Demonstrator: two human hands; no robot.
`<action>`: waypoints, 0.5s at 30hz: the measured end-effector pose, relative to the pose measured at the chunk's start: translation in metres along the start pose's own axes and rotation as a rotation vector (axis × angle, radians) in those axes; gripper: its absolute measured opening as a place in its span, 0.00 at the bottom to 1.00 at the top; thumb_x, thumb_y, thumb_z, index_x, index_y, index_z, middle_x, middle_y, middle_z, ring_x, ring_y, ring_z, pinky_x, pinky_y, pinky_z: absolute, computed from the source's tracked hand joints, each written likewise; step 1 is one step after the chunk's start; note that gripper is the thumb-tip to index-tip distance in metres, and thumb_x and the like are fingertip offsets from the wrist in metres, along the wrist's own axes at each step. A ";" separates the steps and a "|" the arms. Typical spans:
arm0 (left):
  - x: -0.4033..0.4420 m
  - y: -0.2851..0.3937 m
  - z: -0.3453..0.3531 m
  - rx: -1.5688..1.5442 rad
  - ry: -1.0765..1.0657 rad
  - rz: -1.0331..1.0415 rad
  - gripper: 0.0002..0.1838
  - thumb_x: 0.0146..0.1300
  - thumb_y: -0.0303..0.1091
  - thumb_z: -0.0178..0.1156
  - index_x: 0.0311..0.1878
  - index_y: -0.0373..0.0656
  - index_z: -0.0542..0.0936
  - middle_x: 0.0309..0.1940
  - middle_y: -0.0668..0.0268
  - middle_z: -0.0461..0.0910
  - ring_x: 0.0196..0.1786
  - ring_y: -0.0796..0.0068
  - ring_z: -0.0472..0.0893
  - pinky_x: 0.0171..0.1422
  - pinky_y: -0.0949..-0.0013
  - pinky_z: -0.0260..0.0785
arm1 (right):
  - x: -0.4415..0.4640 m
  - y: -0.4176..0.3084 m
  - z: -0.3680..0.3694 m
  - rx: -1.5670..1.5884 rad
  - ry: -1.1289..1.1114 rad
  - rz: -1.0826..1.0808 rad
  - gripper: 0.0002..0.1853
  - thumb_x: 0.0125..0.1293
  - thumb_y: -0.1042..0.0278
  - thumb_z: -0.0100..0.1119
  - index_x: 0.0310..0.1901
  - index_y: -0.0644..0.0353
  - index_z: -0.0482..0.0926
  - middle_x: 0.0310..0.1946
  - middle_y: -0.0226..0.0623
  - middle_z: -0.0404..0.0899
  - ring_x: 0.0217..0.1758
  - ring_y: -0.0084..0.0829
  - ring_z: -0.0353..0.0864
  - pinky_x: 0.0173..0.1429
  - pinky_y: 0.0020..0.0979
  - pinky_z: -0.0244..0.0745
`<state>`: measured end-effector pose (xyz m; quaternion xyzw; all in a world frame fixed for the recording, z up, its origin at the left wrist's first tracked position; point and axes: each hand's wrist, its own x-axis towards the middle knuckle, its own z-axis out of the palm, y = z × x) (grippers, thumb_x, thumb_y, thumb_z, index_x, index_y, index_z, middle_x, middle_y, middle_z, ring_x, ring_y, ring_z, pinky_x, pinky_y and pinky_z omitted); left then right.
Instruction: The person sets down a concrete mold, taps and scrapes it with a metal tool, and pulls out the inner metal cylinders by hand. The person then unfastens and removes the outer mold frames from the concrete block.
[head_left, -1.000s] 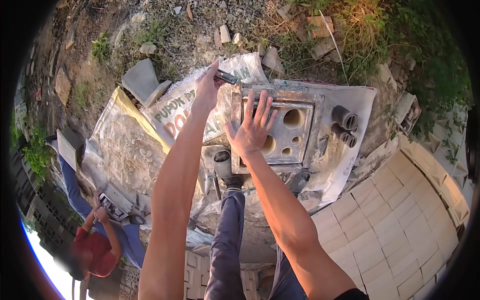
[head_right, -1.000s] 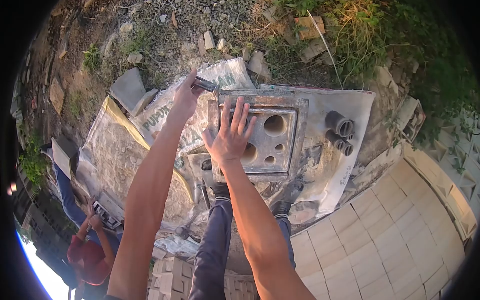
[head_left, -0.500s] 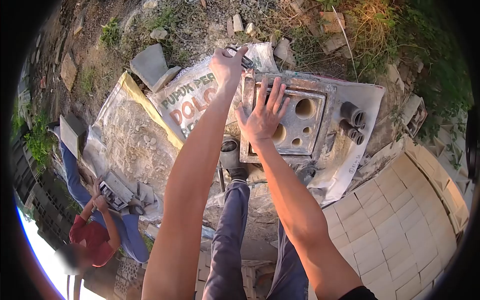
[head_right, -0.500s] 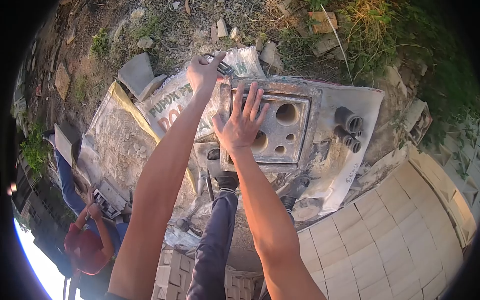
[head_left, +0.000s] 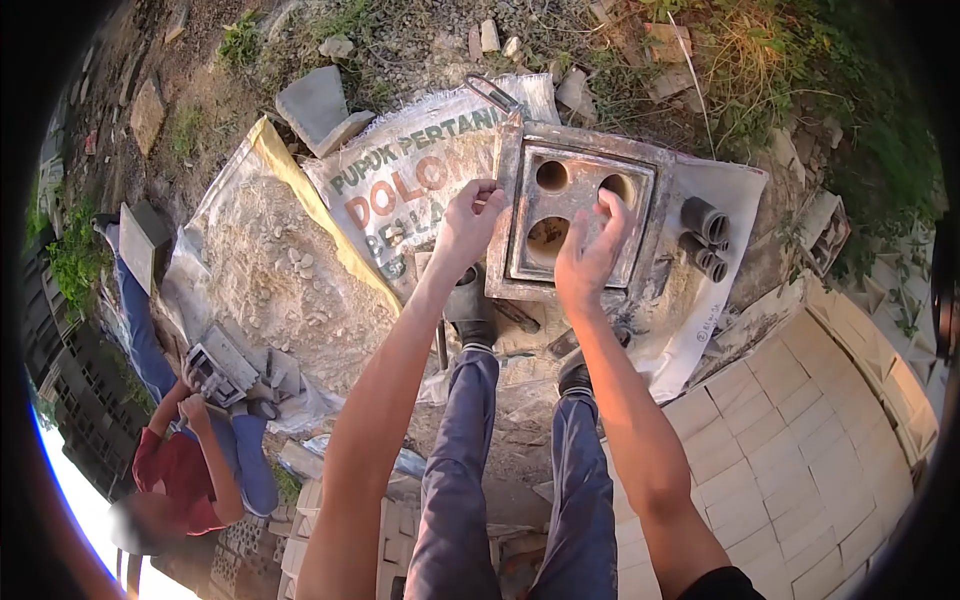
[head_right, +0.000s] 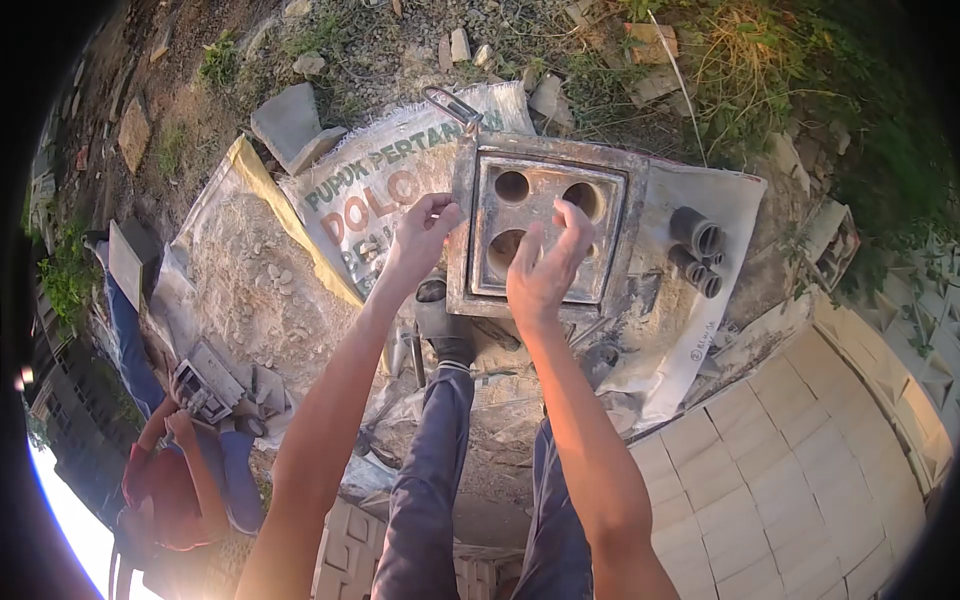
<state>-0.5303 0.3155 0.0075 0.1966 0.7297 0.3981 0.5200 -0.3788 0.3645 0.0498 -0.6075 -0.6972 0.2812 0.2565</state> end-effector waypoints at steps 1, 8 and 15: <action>0.002 0.003 0.003 -0.006 -0.005 0.012 0.20 0.67 0.41 0.58 0.54 0.34 0.77 0.37 0.58 0.83 0.38 0.71 0.80 0.45 0.66 0.73 | -0.012 0.002 -0.014 0.098 0.016 0.193 0.17 0.68 0.72 0.53 0.57 0.65 0.67 0.49 0.40 0.71 0.49 0.33 0.72 0.53 0.34 0.66; 0.008 0.025 0.017 0.186 0.143 -0.050 0.19 0.61 0.43 0.64 0.49 0.38 0.80 0.34 0.61 0.84 0.36 0.68 0.82 0.43 0.65 0.73 | -0.058 0.032 -0.064 0.440 -0.323 1.329 0.18 0.70 0.59 0.58 0.50 0.66 0.71 0.33 0.33 0.73 0.32 0.28 0.77 0.34 0.31 0.80; 0.017 0.014 0.015 0.247 0.126 -0.021 0.19 0.60 0.40 0.67 0.48 0.36 0.80 0.32 0.69 0.80 0.34 0.81 0.76 0.40 0.74 0.70 | -0.090 0.052 -0.060 0.672 -0.123 1.472 0.26 0.68 0.56 0.60 0.52 0.73 0.67 0.43 0.44 0.71 0.46 0.37 0.77 0.50 0.39 0.86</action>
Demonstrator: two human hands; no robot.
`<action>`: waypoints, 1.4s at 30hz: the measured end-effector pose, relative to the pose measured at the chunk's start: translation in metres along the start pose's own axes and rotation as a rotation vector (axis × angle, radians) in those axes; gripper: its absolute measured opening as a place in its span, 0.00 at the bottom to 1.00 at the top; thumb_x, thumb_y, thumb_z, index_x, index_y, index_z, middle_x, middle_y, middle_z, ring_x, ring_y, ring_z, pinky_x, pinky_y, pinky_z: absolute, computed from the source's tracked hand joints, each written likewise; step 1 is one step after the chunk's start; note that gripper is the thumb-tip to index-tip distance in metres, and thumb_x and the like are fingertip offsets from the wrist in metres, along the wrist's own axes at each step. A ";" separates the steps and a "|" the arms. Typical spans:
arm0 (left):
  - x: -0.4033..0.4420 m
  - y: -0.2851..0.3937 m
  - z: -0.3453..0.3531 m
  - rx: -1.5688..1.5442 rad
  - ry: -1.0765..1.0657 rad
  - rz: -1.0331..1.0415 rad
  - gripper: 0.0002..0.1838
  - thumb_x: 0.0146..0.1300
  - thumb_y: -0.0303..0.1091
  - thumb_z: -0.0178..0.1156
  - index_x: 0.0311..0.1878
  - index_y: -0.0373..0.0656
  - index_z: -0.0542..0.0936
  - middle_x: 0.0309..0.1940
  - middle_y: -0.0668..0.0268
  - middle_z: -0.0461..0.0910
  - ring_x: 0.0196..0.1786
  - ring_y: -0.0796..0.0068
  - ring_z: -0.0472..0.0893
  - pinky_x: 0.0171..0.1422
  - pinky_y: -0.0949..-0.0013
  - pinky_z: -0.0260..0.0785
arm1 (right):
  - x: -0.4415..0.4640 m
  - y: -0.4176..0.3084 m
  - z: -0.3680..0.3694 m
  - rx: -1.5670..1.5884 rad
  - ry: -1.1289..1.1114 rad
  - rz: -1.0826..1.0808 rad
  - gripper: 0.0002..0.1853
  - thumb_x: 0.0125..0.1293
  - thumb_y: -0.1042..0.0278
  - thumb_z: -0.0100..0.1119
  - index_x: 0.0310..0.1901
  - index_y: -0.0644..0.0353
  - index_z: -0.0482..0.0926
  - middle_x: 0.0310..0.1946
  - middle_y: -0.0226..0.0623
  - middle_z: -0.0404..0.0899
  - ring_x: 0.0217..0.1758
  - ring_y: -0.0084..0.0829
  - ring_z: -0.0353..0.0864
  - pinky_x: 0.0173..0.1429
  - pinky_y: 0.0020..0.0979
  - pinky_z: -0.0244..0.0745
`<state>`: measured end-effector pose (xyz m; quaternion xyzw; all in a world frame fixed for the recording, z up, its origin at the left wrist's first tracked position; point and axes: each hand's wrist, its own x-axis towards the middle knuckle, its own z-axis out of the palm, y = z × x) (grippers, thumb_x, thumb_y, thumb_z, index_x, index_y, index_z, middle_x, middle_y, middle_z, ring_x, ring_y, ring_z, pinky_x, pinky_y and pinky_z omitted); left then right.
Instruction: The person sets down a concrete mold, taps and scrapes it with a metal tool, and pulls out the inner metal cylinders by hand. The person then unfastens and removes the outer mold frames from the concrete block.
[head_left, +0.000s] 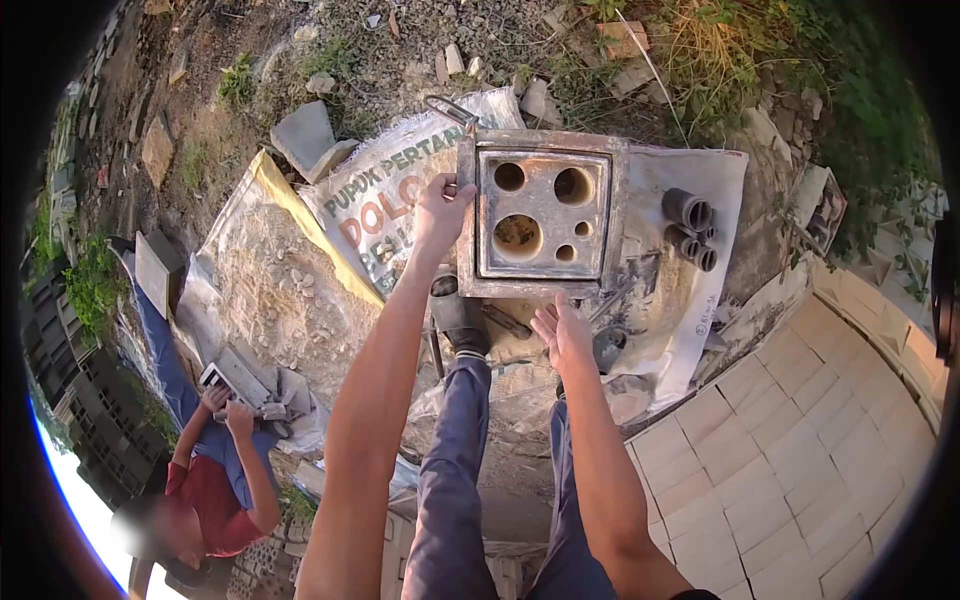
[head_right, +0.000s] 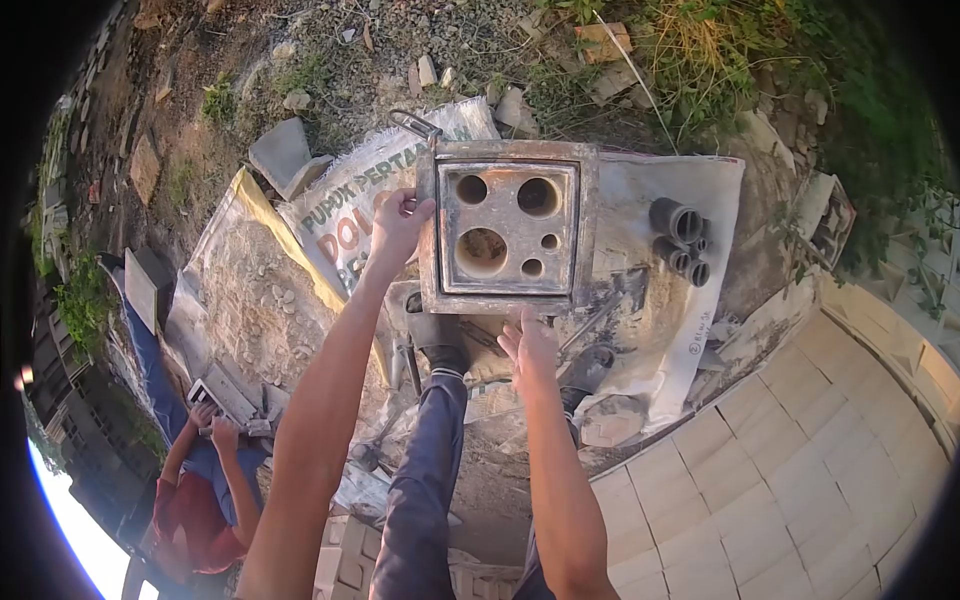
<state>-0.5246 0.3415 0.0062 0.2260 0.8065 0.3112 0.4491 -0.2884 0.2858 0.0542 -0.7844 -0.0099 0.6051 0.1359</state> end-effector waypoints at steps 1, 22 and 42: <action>0.001 -0.001 0.000 -0.036 -0.017 -0.008 0.18 0.61 0.39 0.67 0.48 0.36 0.80 0.31 0.70 0.80 0.33 0.82 0.76 0.39 0.75 0.69 | 0.007 0.000 -0.003 0.124 -0.043 -0.082 0.24 0.69 0.58 0.60 0.51 0.72 0.67 0.43 0.44 0.71 0.46 0.37 0.77 0.51 0.40 0.86; -0.021 -0.034 -0.033 -0.009 0.043 -0.033 0.16 0.59 0.37 0.67 0.47 0.40 0.80 0.29 0.65 0.79 0.31 0.71 0.77 0.37 0.65 0.69 | -0.002 0.049 0.010 0.302 -0.072 -0.173 0.17 0.69 0.70 0.59 0.43 0.74 0.62 0.38 0.49 0.74 0.41 0.40 0.81 0.50 0.42 0.88; -0.086 -0.119 -0.085 -0.097 0.217 -0.216 0.14 0.61 0.37 0.64 0.44 0.38 0.80 0.25 0.58 0.80 0.28 0.65 0.78 0.36 0.61 0.69 | 0.043 0.101 0.015 0.021 -0.162 -0.141 0.20 0.65 0.66 0.65 0.49 0.72 0.71 0.43 0.43 0.76 0.46 0.38 0.79 0.60 0.42 0.81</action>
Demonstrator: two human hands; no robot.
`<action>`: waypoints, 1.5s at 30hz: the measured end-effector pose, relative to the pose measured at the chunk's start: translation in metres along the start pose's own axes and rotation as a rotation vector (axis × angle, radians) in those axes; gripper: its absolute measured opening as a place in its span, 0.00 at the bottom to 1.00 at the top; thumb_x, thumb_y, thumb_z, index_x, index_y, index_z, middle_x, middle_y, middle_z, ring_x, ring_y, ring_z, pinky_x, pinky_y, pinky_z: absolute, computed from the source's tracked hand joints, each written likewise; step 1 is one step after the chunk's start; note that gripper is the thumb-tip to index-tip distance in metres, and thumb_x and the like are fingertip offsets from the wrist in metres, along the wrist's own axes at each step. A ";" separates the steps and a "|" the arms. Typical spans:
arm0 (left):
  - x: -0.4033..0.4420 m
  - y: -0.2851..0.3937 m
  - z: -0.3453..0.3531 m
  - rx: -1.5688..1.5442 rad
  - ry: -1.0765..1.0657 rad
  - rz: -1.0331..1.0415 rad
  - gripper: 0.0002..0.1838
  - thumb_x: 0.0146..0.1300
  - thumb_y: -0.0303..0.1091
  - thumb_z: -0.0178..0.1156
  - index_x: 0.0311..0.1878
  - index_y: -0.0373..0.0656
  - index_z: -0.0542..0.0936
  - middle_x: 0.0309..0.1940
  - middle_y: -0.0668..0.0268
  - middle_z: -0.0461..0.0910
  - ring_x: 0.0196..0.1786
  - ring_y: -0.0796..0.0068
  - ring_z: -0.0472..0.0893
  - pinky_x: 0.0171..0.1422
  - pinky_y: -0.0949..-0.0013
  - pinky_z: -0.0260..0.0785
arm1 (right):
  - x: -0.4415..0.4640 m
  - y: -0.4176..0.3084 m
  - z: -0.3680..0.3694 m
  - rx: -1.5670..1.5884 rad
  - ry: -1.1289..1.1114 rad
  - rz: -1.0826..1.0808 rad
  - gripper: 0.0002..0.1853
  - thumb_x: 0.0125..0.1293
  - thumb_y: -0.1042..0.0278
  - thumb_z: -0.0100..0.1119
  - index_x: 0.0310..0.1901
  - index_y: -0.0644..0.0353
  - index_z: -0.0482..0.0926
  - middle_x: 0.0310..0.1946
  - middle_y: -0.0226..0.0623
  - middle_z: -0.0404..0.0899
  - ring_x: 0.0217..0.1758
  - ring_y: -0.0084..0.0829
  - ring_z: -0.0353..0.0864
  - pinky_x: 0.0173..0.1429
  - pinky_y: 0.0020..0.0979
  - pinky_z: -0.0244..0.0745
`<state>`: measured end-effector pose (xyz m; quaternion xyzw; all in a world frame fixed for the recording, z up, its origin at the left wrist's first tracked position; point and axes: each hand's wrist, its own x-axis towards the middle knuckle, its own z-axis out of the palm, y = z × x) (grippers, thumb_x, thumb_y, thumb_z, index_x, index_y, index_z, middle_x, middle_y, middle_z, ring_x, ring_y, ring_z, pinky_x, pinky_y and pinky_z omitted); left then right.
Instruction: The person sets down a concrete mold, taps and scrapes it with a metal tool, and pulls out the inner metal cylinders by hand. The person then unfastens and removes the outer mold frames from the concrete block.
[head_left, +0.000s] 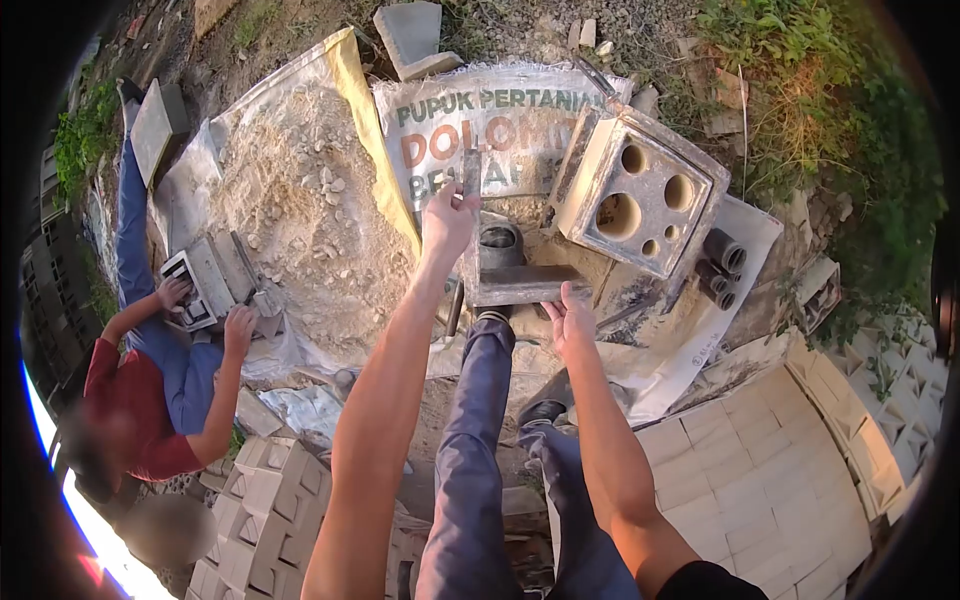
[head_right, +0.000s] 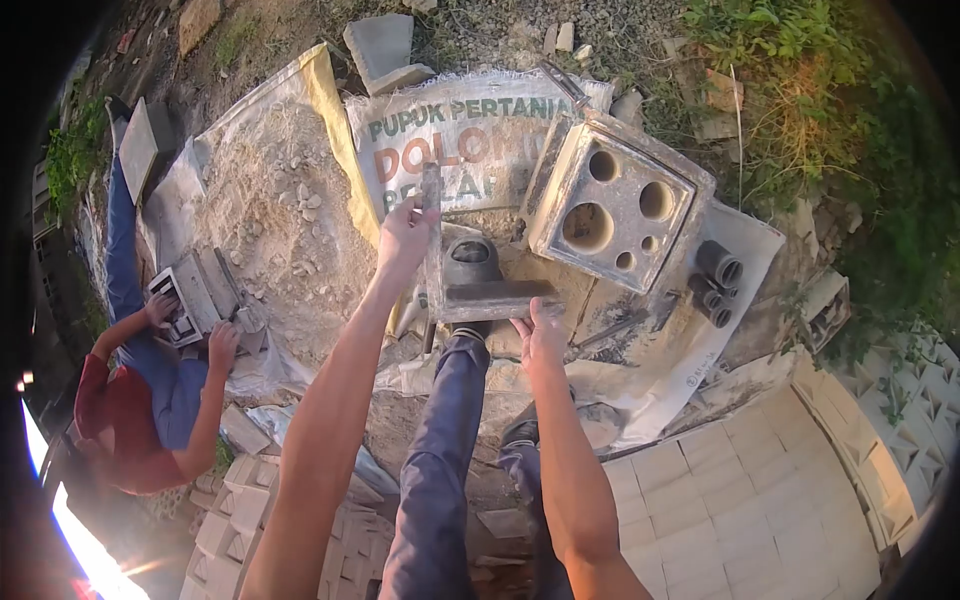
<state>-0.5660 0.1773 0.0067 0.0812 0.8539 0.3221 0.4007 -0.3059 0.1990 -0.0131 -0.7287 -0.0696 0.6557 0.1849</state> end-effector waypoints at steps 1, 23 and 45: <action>-0.007 -0.003 0.002 -0.005 0.003 0.005 0.14 0.61 0.37 0.64 0.44 0.38 0.80 0.25 0.58 0.80 0.28 0.65 0.78 0.36 0.61 0.69 | -0.001 -0.002 -0.008 0.015 -0.017 -0.023 0.23 0.64 0.68 0.65 0.53 0.74 0.68 0.43 0.43 0.74 0.46 0.37 0.78 0.58 0.42 0.82; -0.242 -0.094 0.295 -0.196 -0.324 -0.301 0.10 0.73 0.35 0.48 0.47 0.37 0.70 0.29 0.64 0.75 0.25 0.76 0.78 0.28 0.70 0.80 | 0.048 -0.028 -0.349 0.382 0.072 -0.275 0.26 0.66 0.74 0.54 0.67 0.57 0.65 0.59 0.33 0.69 0.61 0.32 0.66 0.66 0.54 0.56; -0.298 -0.065 0.389 0.156 -0.374 0.164 0.14 0.72 0.40 0.53 0.51 0.38 0.72 0.33 0.67 0.72 0.33 0.79 0.75 0.39 0.72 0.75 | 0.028 -0.012 -0.462 0.444 0.216 -0.218 0.17 0.66 0.67 0.61 0.51 0.65 0.69 0.38 0.33 0.73 0.40 0.25 0.74 0.42 0.40 0.82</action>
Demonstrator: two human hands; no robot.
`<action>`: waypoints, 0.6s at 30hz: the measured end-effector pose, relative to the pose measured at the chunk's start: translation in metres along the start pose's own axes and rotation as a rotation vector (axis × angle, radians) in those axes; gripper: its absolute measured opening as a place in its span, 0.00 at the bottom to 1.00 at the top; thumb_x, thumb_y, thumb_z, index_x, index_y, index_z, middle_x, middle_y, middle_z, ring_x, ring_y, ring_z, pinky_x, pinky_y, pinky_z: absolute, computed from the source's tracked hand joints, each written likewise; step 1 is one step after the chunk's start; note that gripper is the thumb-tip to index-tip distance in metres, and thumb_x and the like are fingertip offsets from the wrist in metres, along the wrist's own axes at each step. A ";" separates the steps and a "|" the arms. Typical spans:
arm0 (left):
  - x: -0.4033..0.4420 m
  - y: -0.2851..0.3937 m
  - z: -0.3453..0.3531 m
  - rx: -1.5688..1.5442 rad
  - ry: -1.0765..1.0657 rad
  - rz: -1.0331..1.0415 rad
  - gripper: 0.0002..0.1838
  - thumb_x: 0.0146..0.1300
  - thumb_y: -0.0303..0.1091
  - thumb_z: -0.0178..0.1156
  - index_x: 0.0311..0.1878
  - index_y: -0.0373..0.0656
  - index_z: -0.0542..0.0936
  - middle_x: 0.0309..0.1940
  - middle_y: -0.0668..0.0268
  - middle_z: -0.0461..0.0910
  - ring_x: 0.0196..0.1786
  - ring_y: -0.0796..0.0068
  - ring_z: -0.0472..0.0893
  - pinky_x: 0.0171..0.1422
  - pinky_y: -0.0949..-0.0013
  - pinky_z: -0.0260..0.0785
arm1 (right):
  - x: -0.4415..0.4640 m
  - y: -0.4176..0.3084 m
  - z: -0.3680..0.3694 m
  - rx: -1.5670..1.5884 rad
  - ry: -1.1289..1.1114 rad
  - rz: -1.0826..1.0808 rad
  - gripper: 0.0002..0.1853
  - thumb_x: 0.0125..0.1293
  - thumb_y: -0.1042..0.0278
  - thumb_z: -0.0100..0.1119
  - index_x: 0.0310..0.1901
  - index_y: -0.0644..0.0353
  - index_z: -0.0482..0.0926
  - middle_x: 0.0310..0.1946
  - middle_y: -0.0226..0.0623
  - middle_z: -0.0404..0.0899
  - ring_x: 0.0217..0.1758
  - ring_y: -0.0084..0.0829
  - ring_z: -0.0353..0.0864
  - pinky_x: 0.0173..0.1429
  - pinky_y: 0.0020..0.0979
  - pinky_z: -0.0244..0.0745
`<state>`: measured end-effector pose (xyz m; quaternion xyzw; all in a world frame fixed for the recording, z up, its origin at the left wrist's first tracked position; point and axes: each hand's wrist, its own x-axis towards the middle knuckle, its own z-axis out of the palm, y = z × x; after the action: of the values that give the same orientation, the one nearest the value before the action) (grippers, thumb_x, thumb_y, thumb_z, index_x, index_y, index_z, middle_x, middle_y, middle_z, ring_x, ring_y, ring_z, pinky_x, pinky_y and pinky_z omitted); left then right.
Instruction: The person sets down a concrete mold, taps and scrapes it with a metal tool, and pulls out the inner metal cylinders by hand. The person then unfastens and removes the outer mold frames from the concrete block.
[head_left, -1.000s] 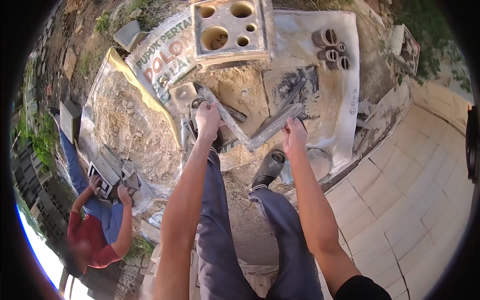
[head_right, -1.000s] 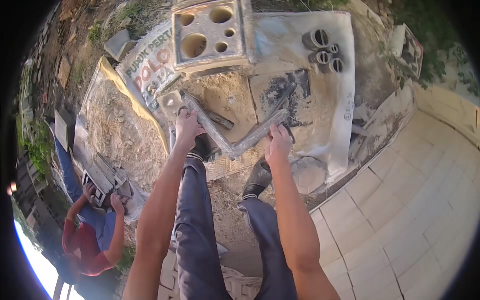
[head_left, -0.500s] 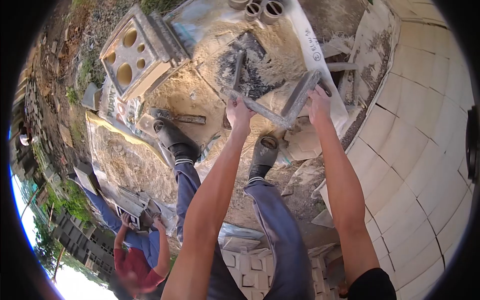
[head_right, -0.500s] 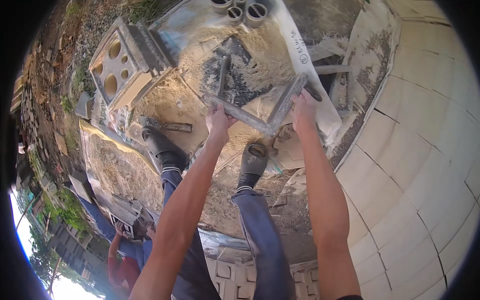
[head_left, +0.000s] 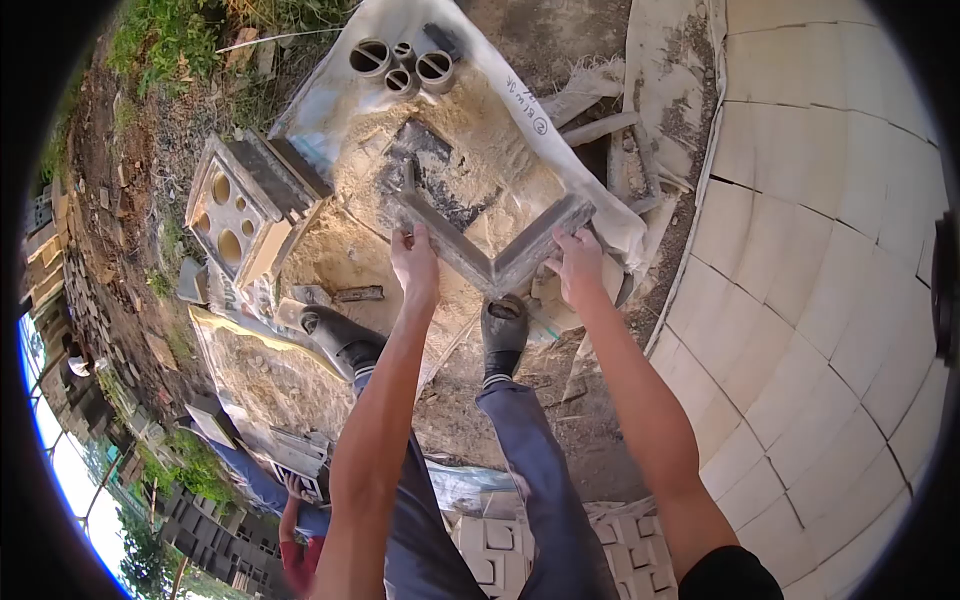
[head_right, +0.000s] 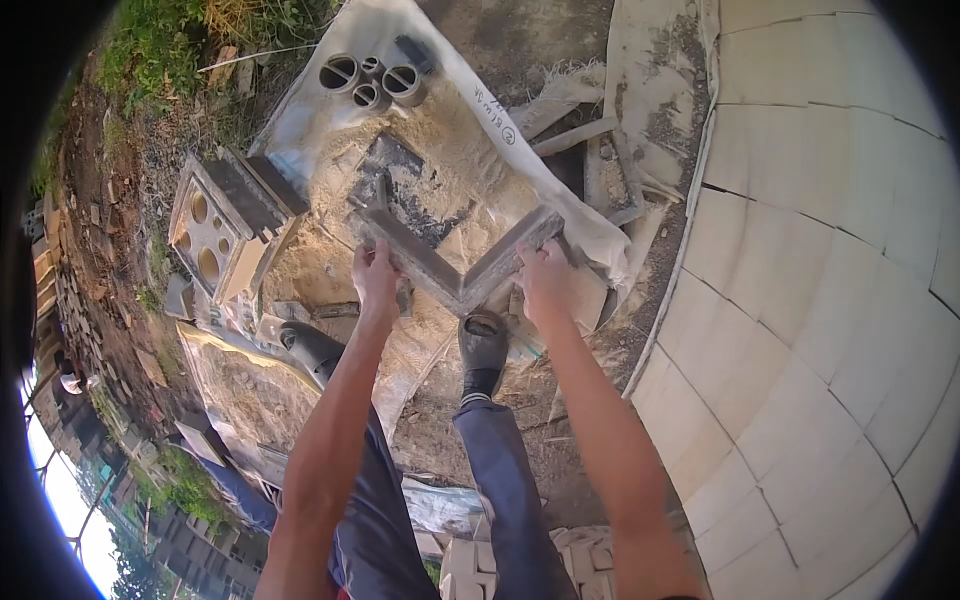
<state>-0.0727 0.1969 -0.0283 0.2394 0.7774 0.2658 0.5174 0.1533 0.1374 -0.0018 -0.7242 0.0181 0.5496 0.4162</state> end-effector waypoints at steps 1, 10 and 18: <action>0.004 0.006 0.005 0.125 -0.040 0.078 0.17 0.71 0.39 0.54 0.55 0.37 0.73 0.34 0.66 0.74 0.33 0.78 0.75 0.39 0.73 0.73 | 0.001 0.009 -0.003 0.074 0.056 0.055 0.17 0.67 0.66 0.60 0.52 0.65 0.68 0.38 0.34 0.72 0.40 0.27 0.74 0.45 0.42 0.82; 0.036 0.105 0.094 0.430 -0.439 0.412 0.23 0.65 0.34 0.58 0.62 0.34 0.74 0.44 0.62 0.82 0.41 0.74 0.80 0.49 0.69 0.71 | 0.015 0.027 0.004 0.706 0.171 0.246 0.20 0.72 0.66 0.50 0.60 0.68 0.64 0.58 0.48 0.67 0.60 0.46 0.73 0.62 0.55 0.76; 0.056 0.142 0.144 0.383 -0.449 0.247 0.24 0.64 0.35 0.58 0.63 0.36 0.73 0.51 0.60 0.81 0.52 0.71 0.79 0.57 0.68 0.68 | 0.064 -0.003 0.023 0.743 0.232 0.206 0.24 0.71 0.69 0.51 0.65 0.68 0.59 0.60 0.48 0.66 0.60 0.48 0.73 0.64 0.53 0.76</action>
<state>0.0556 0.3627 -0.0183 0.4776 0.6449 0.1157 0.5854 0.1624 0.1809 -0.0537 -0.5760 0.3351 0.4589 0.5876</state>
